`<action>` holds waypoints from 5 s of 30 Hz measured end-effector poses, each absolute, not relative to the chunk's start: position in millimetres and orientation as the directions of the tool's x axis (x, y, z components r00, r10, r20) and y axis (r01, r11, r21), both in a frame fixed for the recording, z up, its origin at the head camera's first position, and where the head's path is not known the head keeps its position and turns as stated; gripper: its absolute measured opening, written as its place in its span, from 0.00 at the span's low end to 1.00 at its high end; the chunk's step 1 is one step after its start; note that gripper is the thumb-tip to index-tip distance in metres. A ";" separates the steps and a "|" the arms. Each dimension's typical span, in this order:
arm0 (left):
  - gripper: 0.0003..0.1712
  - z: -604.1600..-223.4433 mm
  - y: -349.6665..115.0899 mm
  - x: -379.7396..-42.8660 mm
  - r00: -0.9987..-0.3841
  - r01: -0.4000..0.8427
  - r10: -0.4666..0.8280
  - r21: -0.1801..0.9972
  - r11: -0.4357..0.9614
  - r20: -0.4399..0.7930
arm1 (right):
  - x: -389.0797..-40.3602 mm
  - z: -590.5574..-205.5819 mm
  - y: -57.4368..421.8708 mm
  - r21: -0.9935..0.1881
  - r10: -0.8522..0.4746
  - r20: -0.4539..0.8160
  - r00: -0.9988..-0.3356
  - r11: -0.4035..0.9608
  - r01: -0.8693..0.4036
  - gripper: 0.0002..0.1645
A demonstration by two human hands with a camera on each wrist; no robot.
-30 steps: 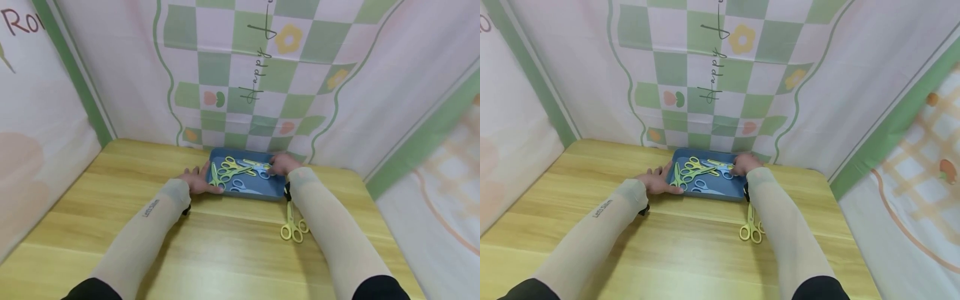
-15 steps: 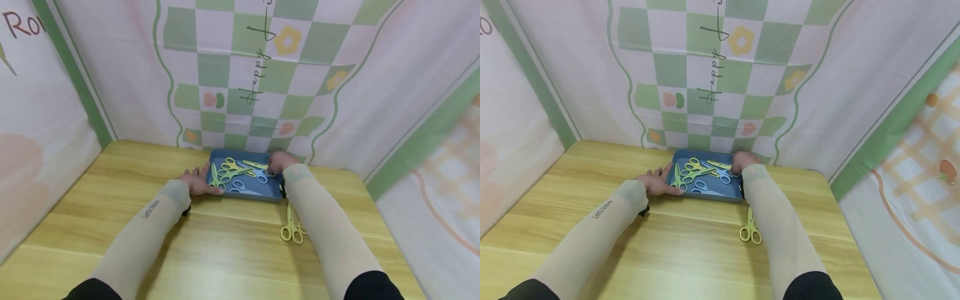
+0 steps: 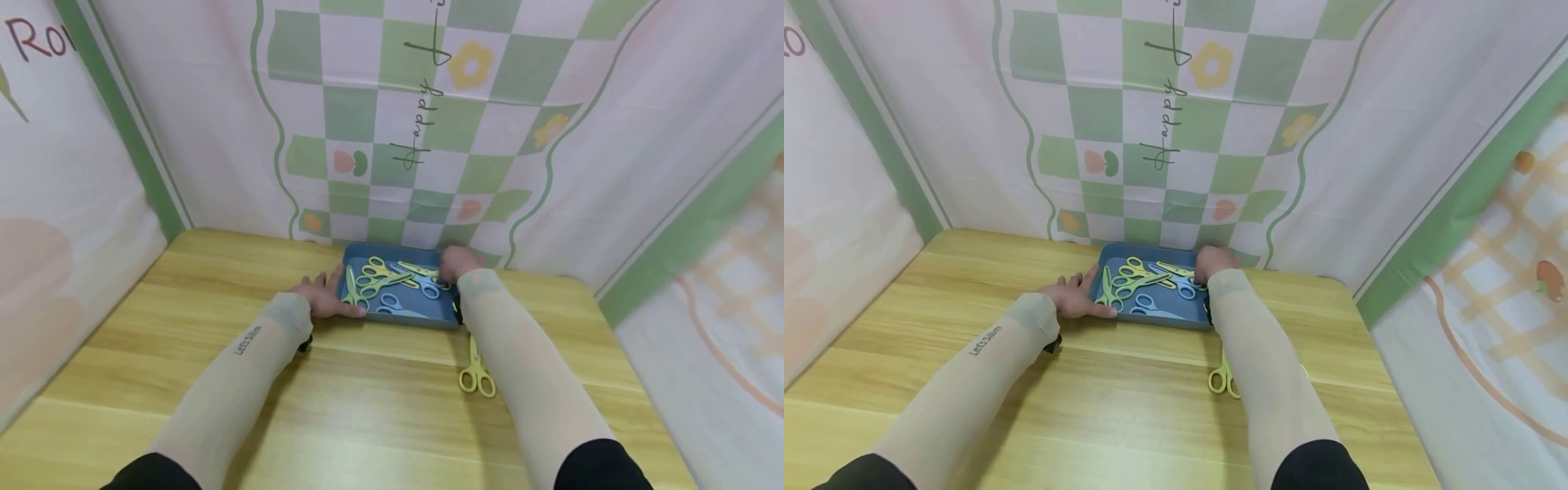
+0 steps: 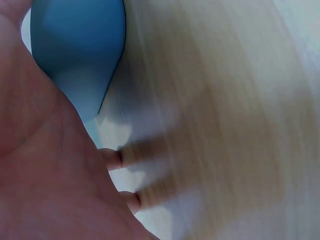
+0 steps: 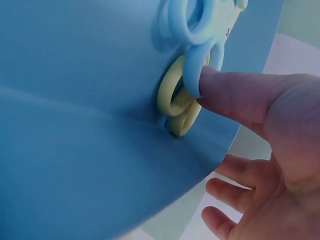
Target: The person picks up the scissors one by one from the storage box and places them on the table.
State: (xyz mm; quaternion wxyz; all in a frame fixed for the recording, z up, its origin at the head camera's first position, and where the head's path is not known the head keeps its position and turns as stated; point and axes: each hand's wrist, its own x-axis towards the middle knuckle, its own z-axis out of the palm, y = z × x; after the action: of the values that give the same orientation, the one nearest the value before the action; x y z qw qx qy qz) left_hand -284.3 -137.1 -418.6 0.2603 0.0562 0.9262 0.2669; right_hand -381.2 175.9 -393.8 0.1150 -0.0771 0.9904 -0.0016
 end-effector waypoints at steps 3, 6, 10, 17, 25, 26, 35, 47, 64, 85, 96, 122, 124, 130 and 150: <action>0.70 -419.5 -137.4 -284.9 -0.857 -0.034 0.246 0.527 0.849 -0.453 | -382.4 -394.8 177.9 -0.035 -0.143 -0.227 -0.963 0.990 -0.138 0.08; 0.70 -421.2 -137.8 -286.1 -0.856 -0.037 0.244 0.525 0.850 -0.456 | -380.9 -393.9 179.0 -0.053 -0.132 -0.223 -0.966 0.991 -0.123 0.08; 0.73 -422.9 -137.8 -288.1 -0.855 -0.053 0.233 0.526 0.849 -0.463 | -378.5 -391.3 179.9 -0.039 -0.132 -0.216 -0.967 0.991 -0.127 0.08; 0.79 -425.4 -136.8 -290.8 -0.848 -0.063 0.227 0.517 0.854 -0.479 | -378.1 -389.8 182.8 -0.029 -0.111 -0.213 -0.971 0.994 -0.107 0.11; 0.73 -421.3 -138.6 -286.9 -0.850 -0.048 0.241 0.524 0.850 -0.469 | -376.8 -383.7 187.3 -0.106 -0.087 -0.245 -0.966 0.992 -0.062 0.09; 0.72 -421.1 -138.7 -286.7 -0.850 -0.044 0.243 0.523 0.851 -0.467 | -376.3 -382.7 187.5 -0.110 -0.089 -0.248 -0.965 0.992 -0.063 0.09; 0.77 -431.5 -136.6 -293.2 -0.851 -0.060 0.230 0.521 0.851 -0.472 | -369.8 -377.0 189.6 -0.116 -0.101 -0.206 -0.973 0.990 -0.078 0.07; 0.75 -424.4 -139.7 -286.6 -0.855 -0.044 0.231 0.509 0.860 -0.465 | -345.1 -367.2 204.8 -0.152 -0.092 -0.102 -0.991 0.985 -0.076 0.16; 0.73 -425.1 -137.5 -289.1 -0.849 -0.052 0.227 0.504 0.862 -0.476 | -303.1 -371.4 224.9 -0.249 -0.063 -0.058 -0.996 0.967 -0.047 0.08; 0.73 -430.0 -137.6 -292.2 -0.847 -0.058 0.224 0.503 0.862 -0.481 | -244.6 -386.5 237.7 -0.279 -0.147 -0.014 -0.989 0.950 -0.138 0.11; 0.72 -429.8 -136.6 -294.2 -0.842 -0.058 0.231 0.509 0.859 -0.487 | -218.7 -389.1 233.7 -0.194 -0.163 -0.072 -0.984 0.970 -0.147 0.14; 0.71 -426.7 -135.1 -289.6 -0.843 -0.056 0.230 0.505 0.861 -0.486 | -156.1 -391.2 229.6 -0.316 -0.304 0.112 -0.946 0.892 -0.324 0.18; 0.71 -429.2 -135.7 -292.3 -0.841 -0.062 0.228 0.506 0.861 -0.491 | -155.5 -394.3 229.0 -0.314 -0.305 0.100 -0.947 0.894 -0.321 0.18; 0.72 -430.2 -135.8 -293.3 -0.840 -0.073 0.222 0.509 0.858 -0.495 | -155.5 -405.7 220.6 -0.306 -0.295 0.060 -0.954 0.904 -0.299 0.19; 0.70 -426.3 -136.6 -288.3 -0.849 -0.061 0.227 0.515 0.855 -0.478 | -163.3 -415.0 211.3 -0.236 -0.294 0.041 -0.955 0.926 -0.295 0.18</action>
State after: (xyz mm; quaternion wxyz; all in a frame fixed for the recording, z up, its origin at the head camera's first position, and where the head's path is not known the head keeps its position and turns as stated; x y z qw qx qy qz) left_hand -288.3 -136.6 -426.3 0.2715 0.0450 0.9239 0.2657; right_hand -163.3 211.3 -415.0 -0.0023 -0.1499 0.9813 -0.1206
